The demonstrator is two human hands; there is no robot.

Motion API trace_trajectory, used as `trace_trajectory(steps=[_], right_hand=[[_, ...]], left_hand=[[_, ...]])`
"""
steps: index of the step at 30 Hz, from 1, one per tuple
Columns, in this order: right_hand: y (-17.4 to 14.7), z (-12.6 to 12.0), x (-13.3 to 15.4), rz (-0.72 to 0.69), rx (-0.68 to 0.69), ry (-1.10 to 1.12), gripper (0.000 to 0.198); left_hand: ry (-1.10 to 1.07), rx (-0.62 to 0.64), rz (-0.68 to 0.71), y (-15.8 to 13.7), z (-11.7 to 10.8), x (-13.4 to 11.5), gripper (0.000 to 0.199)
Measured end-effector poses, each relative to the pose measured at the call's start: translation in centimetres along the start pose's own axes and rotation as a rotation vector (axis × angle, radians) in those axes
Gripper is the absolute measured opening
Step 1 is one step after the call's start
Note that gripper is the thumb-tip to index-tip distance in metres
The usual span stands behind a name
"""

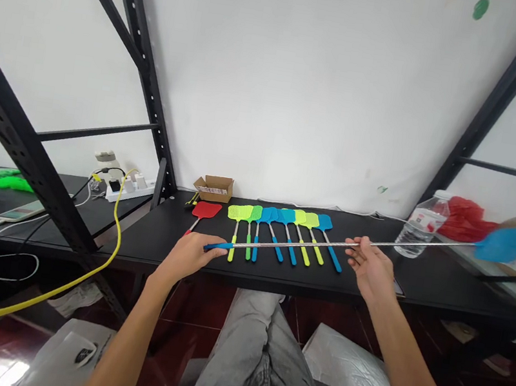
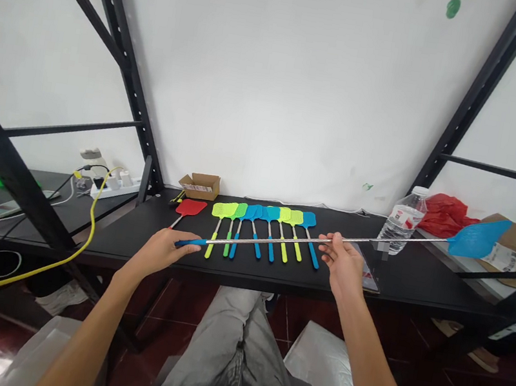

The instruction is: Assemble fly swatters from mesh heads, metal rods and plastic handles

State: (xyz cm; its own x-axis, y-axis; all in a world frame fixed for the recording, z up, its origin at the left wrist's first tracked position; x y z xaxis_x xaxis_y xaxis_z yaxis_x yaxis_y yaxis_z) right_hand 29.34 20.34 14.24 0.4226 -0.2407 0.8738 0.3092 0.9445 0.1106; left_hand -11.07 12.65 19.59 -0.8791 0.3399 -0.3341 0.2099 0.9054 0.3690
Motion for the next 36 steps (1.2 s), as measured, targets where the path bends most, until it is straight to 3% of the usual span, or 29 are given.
trace_trajectory(steps=[28,31,36], right_hand=[[-0.1,-0.2,-0.4,-0.101,-0.053,-0.01,0.036],[-0.7,0.6,-0.9,-0.091,-0.042,-0.022,0.037],[-2.9,4.2,-2.5,-0.057,0.041,-0.074,0.039]], left_hand=[[0.08,-0.037,-0.005,-0.1,-0.8,0.1,0.038],[0.061,-0.04,0.023,0.1,-0.2,-1.4,0.037],[0.007,-0.04,0.124,0.5,1.8,-5.4,0.039]])
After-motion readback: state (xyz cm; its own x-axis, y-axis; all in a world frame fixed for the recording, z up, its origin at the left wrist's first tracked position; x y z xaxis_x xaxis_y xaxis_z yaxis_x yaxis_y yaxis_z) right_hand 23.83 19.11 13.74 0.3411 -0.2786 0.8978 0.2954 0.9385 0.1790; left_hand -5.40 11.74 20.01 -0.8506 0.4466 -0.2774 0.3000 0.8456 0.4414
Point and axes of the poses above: each hand's wrist, its own y-axis towards the middle knuckle, its own z-axis out of the palm, x = y × z, the point moved 9 cm from there along y, towards the middle knuckle, and after that the axes turned 1 degree about -x, right-handed, at the moved point
